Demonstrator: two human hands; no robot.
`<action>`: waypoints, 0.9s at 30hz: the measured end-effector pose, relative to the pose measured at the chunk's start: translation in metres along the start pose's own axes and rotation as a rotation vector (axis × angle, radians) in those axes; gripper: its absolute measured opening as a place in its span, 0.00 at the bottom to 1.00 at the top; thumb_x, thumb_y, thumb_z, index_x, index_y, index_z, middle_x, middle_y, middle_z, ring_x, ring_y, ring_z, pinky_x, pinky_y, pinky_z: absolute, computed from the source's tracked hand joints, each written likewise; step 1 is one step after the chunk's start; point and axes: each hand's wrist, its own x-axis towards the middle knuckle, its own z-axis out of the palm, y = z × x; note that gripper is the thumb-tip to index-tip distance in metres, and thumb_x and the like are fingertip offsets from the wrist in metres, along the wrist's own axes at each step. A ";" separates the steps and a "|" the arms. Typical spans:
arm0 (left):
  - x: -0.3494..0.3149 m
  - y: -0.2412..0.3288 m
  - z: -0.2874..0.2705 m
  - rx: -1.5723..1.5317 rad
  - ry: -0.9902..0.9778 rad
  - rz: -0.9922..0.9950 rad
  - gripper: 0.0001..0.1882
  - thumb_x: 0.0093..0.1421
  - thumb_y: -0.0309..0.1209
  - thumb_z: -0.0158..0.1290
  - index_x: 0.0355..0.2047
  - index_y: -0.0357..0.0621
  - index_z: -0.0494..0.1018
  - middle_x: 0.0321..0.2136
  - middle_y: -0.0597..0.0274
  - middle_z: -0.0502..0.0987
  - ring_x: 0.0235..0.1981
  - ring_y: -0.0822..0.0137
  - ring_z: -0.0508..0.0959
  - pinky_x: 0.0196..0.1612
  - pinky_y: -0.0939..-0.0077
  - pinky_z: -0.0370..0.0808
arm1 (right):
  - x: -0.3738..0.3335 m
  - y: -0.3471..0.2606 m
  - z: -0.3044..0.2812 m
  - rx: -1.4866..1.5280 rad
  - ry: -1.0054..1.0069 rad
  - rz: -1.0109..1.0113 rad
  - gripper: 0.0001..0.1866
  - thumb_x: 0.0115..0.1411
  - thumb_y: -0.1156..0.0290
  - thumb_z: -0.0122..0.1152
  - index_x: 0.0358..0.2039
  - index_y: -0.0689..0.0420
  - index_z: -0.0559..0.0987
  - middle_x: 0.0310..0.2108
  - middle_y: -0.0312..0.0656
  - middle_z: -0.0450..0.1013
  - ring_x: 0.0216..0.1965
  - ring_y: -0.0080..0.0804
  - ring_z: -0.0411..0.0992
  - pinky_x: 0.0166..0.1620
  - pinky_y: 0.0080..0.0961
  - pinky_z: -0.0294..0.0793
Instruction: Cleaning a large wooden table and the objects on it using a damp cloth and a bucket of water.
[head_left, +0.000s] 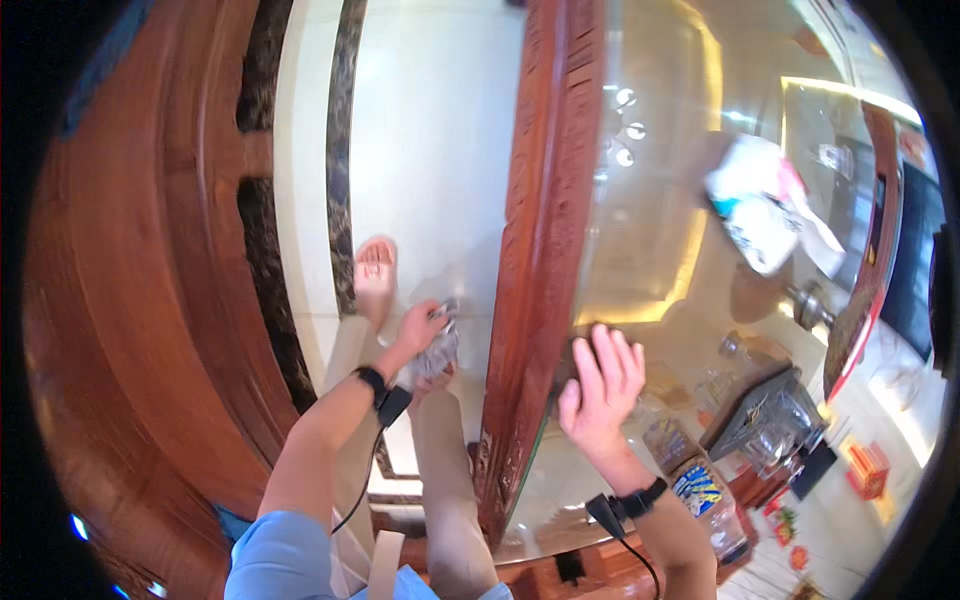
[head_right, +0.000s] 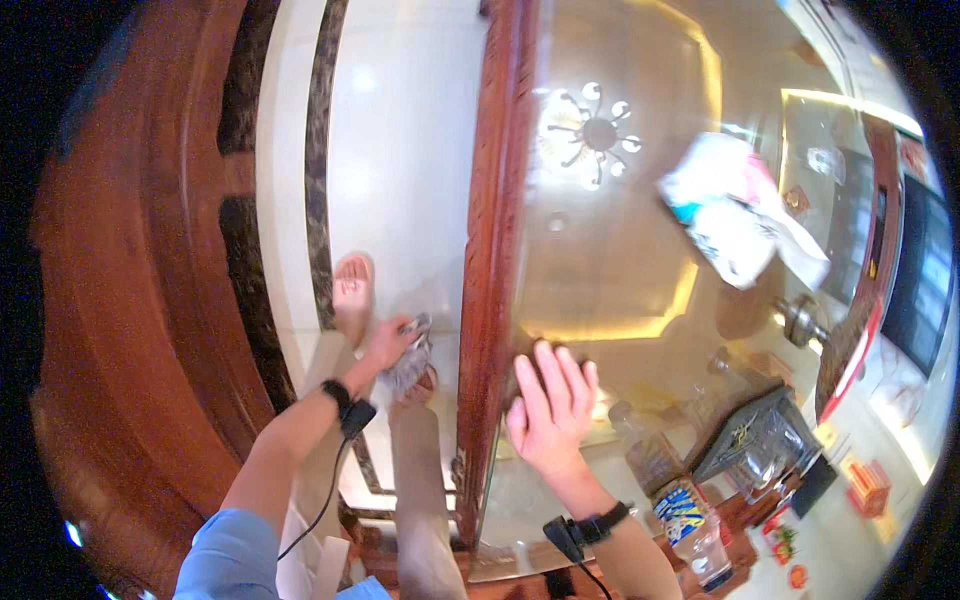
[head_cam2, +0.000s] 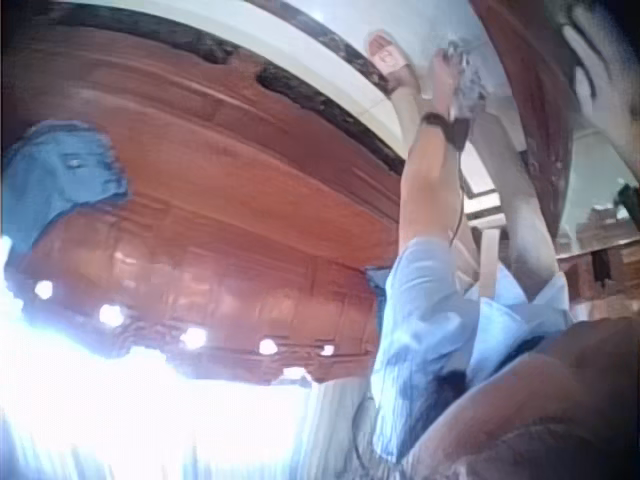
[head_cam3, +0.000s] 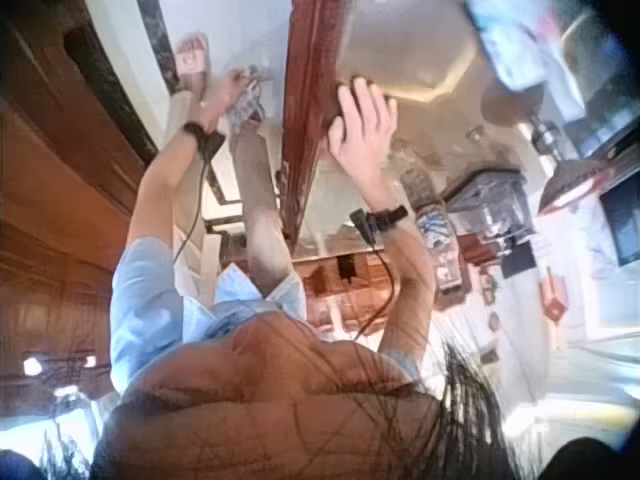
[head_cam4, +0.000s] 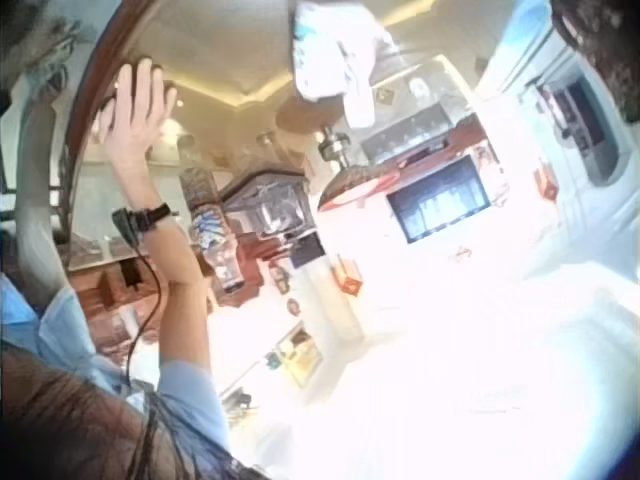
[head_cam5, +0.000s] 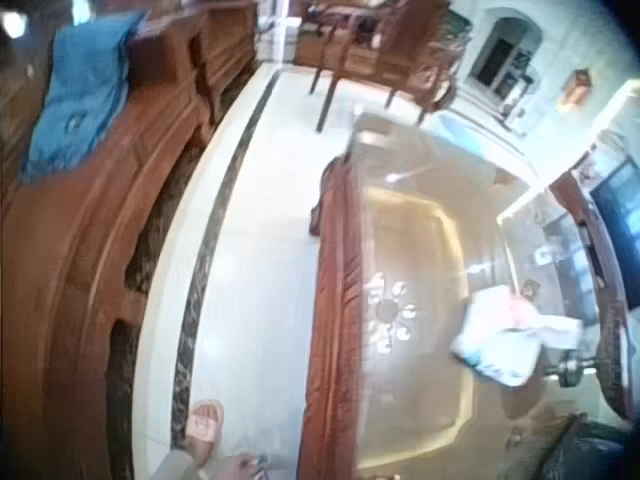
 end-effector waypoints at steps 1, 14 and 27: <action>-0.019 0.004 -0.020 -0.110 0.050 0.034 0.13 0.63 0.37 0.56 0.41 0.39 0.77 0.29 0.57 0.79 0.31 0.68 0.76 0.38 0.70 0.73 | 0.005 -0.003 -0.002 0.012 0.024 0.001 0.24 0.59 0.67 0.53 0.57 0.53 0.77 0.62 0.42 0.69 0.64 0.42 0.62 0.69 0.48 0.51; -0.254 0.407 -0.057 -0.679 0.087 0.601 0.08 0.66 0.24 0.53 0.43 0.39 0.69 0.34 0.70 0.71 0.34 0.81 0.68 0.39 0.85 0.68 | -0.043 -0.029 -0.019 0.825 0.506 0.518 0.25 0.58 0.67 0.58 0.56 0.57 0.73 0.59 0.48 0.69 0.63 0.45 0.62 0.68 0.40 0.58; -0.187 0.348 0.045 0.507 0.065 0.875 0.11 0.55 0.33 0.63 0.37 0.44 0.79 0.34 0.57 0.75 0.42 0.55 0.73 0.48 0.60 0.64 | -0.189 -0.083 -0.062 0.639 0.895 1.285 0.23 0.64 0.80 0.52 0.60 0.59 0.70 0.61 0.48 0.67 0.56 0.41 0.72 0.56 0.32 0.72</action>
